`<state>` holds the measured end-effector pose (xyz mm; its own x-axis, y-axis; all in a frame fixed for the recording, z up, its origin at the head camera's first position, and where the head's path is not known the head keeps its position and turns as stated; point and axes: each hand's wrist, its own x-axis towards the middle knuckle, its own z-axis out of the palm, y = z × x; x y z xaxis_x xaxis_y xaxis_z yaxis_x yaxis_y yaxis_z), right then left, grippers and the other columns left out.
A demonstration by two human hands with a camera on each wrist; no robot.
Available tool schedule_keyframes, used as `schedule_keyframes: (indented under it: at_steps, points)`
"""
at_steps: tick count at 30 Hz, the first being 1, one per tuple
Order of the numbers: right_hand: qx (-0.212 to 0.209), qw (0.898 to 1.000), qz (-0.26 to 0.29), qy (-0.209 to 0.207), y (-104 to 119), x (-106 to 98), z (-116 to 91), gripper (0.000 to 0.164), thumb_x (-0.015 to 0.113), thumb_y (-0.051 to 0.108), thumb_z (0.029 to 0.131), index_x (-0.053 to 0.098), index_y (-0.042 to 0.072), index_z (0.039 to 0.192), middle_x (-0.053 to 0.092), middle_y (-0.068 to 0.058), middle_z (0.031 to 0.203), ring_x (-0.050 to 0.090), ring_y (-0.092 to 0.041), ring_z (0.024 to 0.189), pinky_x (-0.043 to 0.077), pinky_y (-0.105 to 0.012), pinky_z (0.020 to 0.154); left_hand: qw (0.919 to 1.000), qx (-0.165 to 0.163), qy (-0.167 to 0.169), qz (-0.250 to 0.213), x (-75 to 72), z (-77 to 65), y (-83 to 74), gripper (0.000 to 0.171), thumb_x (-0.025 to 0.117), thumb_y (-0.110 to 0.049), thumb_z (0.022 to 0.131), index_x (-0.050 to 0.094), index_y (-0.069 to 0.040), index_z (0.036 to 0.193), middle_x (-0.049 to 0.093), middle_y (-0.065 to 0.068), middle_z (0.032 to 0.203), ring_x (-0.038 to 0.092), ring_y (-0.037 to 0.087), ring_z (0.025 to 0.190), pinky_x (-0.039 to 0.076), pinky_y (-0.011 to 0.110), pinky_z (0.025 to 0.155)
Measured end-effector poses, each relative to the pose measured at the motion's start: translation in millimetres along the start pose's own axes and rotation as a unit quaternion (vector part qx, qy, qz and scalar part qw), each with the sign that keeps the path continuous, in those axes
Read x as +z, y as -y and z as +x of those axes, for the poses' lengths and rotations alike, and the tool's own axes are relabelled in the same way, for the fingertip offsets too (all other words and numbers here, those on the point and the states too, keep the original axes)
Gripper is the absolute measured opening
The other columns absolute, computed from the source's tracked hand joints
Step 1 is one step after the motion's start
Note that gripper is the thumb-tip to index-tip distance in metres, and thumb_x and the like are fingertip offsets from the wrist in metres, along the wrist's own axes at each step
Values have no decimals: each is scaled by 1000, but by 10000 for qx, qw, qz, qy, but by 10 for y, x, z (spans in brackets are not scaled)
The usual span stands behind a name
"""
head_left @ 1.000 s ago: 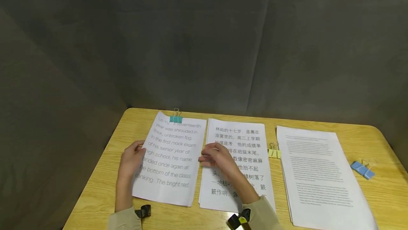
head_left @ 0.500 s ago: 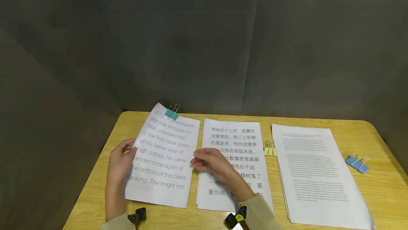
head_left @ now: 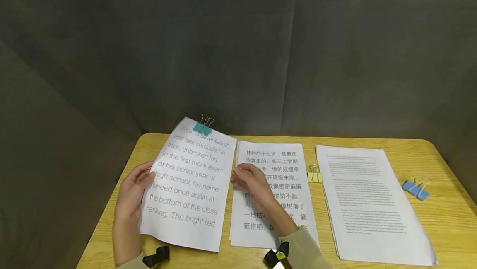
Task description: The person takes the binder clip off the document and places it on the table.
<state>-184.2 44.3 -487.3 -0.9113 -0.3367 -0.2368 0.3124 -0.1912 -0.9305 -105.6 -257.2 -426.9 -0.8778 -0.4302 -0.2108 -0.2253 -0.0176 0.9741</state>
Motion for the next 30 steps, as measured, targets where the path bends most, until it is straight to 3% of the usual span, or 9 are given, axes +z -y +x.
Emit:
schedule_keyframes:
  at_steps: [5, 9, 12, 16, 21, 25, 30]
  points:
    - [503, 9934, 785, 665, -8, 43, -40, 59, 59, 7, 105, 30, -14, 151, 56, -33, 133, 71, -29, 106, 57, -37, 95, 9968, 107, 215, -758, -8, -17, 3, 26, 55, 0, 105, 67, -8, 127, 69, -5, 100, 65, 12, 89, 53, 23, 74]
    - [947, 9788, 1561, 933, -61, 77, -43, 51, 54, -1, 104, 31, -22, 145, 62, -28, 119, 73, -24, 94, 58, -34, 91, 9949, 123, 368, -931, -12, -25, 13, 25, 54, -1, 106, 68, -8, 126, 69, -4, 100, 66, 13, 88, 53, 24, 72]
    - [1186, 9715, 1557, 1338, -128, 110, -39, 41, 51, 0, 106, 42, -23, 139, 69, -25, 111, 75, -28, 93, 59, -38, 89, 9948, 72, 488, -888, -12, -21, 15, 25, 53, -2, 106, 65, -5, 128, 69, -4, 102, 67, 13, 89, 54, 24, 73]
    - [1249, 9699, 1201, 1710, -188, 160, -63, 42, 55, -4, 102, 47, -13, 143, 68, -30, 121, 74, -36, 101, 58, -45, 89, 9960, -29, 564, -696, -7, -23, 4, 28, 51, -3, 107, 59, 0, 134, 69, -4, 104, 68, 12, 90, 56, 24, 74]
    - [920, 9818, 841, 1433, -115, 151, -98, 57, 59, -13, 94, 45, -6, 150, 69, -28, 121, 76, -30, 94, 61, -39, 82, 9980, -90, 440, -444, 6, -32, -17, 33, 49, -3, 108, 52, 5, 140, 67, -4, 104, 67, 12, 89, 56, 23, 74]
    - [460, 9934, 265, 1021, 39, 85, -101, 55, 61, -10, 94, 49, -6, 147, 73, -25, 114, 76, -20, 83, 62, -31, 73, 9994, -45, 348, -58, 7, -35, -32, 34, 50, -4, 107, 52, 5, 140, 66, -6, 102, 65, 12, 88, 53, 23, 74]
    - [25, 9976, -242, 653, 234, -18, -108, 51, 62, -9, 94, 53, -7, 143, 74, -23, 114, 76, -18, 85, 61, -29, 73, 9973, 241, 546, 423, 52, -47, -37, 33, 53, -7, 107, 54, 8, 137, 67, -8, 98, 64, 12, 87, 52, 26, 74]
